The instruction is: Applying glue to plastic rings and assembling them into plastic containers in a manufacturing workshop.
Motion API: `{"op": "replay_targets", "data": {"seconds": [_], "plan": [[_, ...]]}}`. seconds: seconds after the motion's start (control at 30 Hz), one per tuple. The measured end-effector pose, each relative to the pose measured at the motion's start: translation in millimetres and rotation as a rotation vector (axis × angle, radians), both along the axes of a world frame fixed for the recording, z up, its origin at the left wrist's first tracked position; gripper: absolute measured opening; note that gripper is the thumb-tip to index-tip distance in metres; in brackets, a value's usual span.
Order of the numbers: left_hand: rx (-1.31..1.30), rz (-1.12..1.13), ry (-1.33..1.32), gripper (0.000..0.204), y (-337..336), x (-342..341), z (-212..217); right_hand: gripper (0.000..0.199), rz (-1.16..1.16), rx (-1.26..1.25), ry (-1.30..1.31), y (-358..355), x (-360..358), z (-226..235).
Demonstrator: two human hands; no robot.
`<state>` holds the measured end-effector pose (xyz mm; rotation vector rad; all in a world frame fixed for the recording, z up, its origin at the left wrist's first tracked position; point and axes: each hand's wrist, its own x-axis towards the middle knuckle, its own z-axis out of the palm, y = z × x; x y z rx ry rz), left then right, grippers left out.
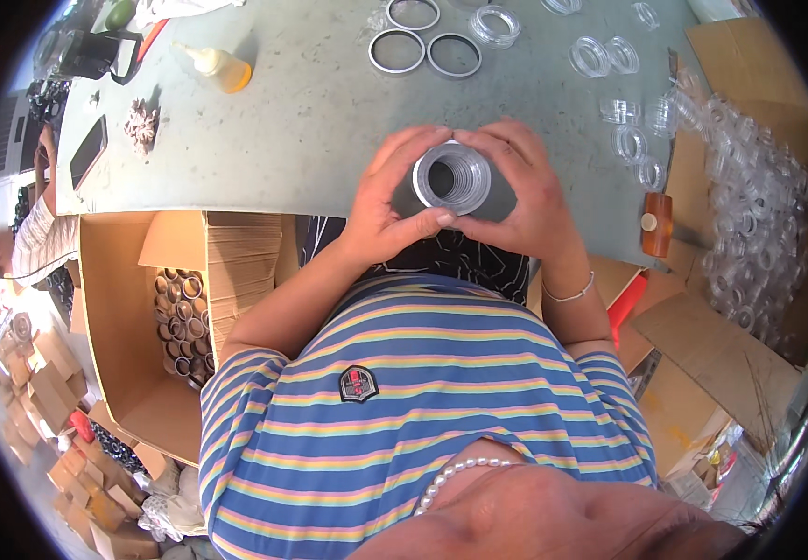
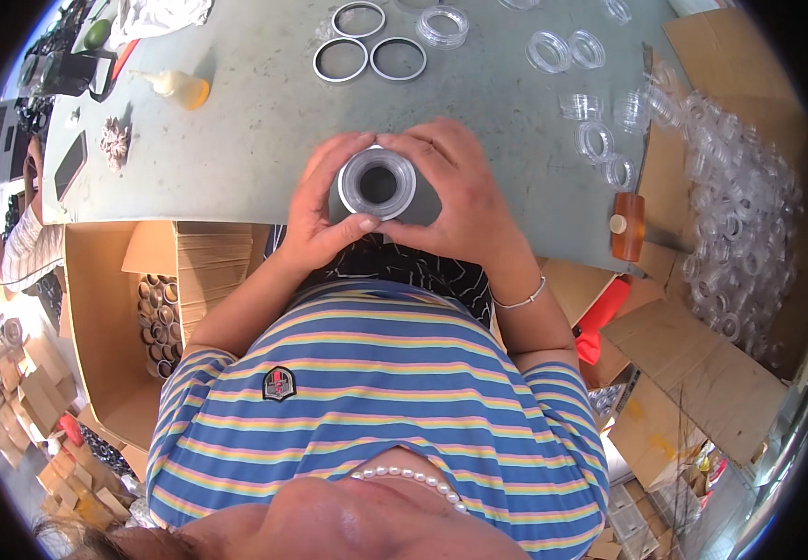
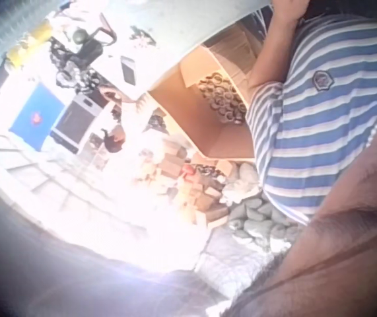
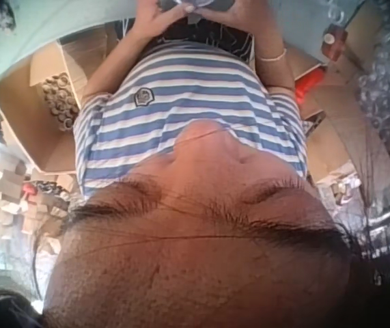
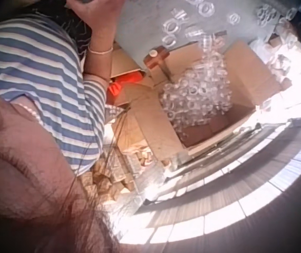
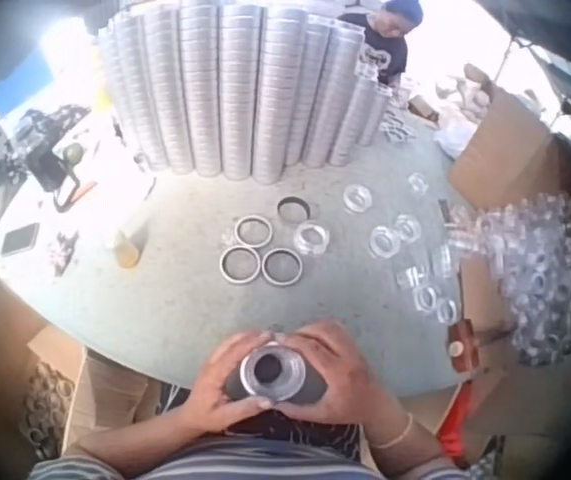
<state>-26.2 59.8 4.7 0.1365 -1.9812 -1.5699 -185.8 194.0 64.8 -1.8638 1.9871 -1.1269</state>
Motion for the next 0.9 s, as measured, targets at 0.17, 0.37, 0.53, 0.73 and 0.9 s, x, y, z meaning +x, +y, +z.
{"op": "replay_targets", "data": {"seconds": [0.17, 0.37, 0.53, 0.73, 0.9], "plan": [[-0.161, 0.007, -0.011, 0.072, -6, -1, 1, 0.069, -0.053, -0.095, -0.17, 6, 9, -43], [-0.224, 0.042, -0.008, 0.076, -8, -2, -11, 0.072, -0.03, -0.154, -0.086, 9, -1, -41], [-0.122, 0.016, -0.048, 0.079, -4, 0, -11, 0.064, -0.962, 0.128, 0.602, 73, -111, -50], [0.119, 0.186, -0.038, 0.083, -27, -11, -12, 0.061, -0.906, 0.318, 0.446, 99, -102, -58], [-0.593, 0.563, -0.394, 0.081, -84, -56, -21, 0.066, -0.373, -0.22, -0.372, 43, -9, -16]]}}
